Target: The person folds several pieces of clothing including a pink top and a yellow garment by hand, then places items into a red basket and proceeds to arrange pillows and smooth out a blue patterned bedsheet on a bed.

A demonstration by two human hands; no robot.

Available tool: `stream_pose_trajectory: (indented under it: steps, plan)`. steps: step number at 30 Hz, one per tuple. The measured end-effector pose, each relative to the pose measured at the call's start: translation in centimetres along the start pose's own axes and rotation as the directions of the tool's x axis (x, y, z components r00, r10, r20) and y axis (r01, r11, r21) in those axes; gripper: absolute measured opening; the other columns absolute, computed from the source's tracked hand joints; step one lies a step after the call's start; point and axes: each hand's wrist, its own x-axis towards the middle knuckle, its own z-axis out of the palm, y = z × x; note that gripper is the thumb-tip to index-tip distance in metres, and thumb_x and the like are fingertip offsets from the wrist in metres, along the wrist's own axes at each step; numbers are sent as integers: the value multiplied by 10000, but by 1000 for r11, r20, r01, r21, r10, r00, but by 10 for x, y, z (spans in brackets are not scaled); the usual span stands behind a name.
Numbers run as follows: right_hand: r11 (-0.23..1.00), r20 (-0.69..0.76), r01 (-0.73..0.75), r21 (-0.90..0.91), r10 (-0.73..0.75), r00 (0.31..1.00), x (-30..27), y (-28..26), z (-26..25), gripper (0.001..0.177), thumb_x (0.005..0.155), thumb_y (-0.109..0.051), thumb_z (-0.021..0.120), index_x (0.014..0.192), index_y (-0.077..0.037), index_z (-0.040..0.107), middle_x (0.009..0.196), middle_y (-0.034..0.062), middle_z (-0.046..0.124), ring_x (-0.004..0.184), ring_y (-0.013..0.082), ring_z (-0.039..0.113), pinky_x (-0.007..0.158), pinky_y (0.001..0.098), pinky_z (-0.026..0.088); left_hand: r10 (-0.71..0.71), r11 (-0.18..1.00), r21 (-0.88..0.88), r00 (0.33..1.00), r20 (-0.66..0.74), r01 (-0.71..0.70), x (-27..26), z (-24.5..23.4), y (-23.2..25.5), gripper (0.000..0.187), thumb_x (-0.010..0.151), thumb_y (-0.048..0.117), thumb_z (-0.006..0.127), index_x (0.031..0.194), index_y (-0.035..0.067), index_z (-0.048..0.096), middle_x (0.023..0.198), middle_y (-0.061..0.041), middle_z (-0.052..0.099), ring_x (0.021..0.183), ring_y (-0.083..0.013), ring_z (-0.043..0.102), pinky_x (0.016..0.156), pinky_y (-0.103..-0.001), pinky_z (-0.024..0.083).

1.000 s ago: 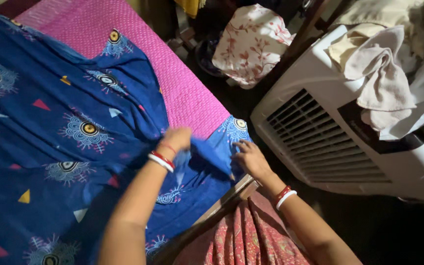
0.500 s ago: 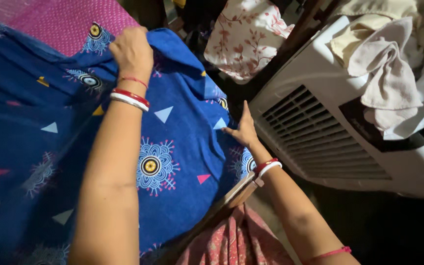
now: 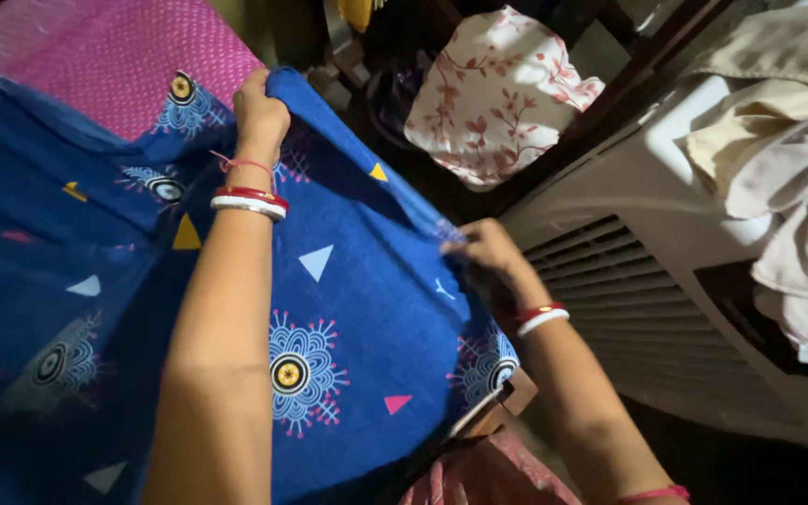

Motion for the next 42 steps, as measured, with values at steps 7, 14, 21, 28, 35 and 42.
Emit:
stream_pose_trajectory:
  steps: [7,14,21,28,35,42]
  plan:
    - [929,-535,-287,-234,123,836,15,-7,3,191,884,-286,725,963,-126,790,764,172,726,750,368,709,705,475,545,-1,979,200,992,-129,28,43,97,-120,364,817,48,579,1166,-18,662,1144,-310,685,1105,-461,642,985,-482,502]
    - [935,-446,-345,-81,276,851,76,145,78,233,935,-259,704,980,-42,774,917,205,746,855,340,737,763,440,561,63,963,262,998,7,-63,-24,85,-87,496,857,-13,602,1347,63,621,1434,-272,514,1329,-493,529,1183,-458,448]
    - [701,-83,-228,676,380,921,-14,97,57,352,958,-101,595,1309,-84,562,1129,107,749,1037,218,701,895,325,561,421,675,459,812,404,-578,-95,58,18,670,697,45,745,1357,81,631,1490,-309,390,1026,-462,599,953,-521,467]
    - [935,-560,313,-167,-351,750,-182,-7,84,351,882,32,515,1125,-113,723,1122,84,759,1065,227,745,966,333,588,538,643,-161,292,791,-749,-272,38,62,148,927,267,652,867,168,744,968,-22,717,1056,-255,658,1110,-523,450]
    - [723,-245,129,-679,-389,888,-189,-36,122,701,872,-384,679,1454,-41,491,1487,165,517,1405,371,394,1144,573,273,721,461,-114,296,627,-880,-311,66,55,385,885,354,607,1191,182,765,1228,-117,714,1248,-329,552,1096,-513,340]
    - [918,-456,-289,-271,142,878,-159,-31,88,934,700,-672,757,1391,-68,579,1269,175,681,1164,345,644,987,454,504,-3,516,212,246,969,-830,-298,167,40,499,1033,488,473,1050,119,808,1115,-126,764,1111,-307,693,1087,-510,413]
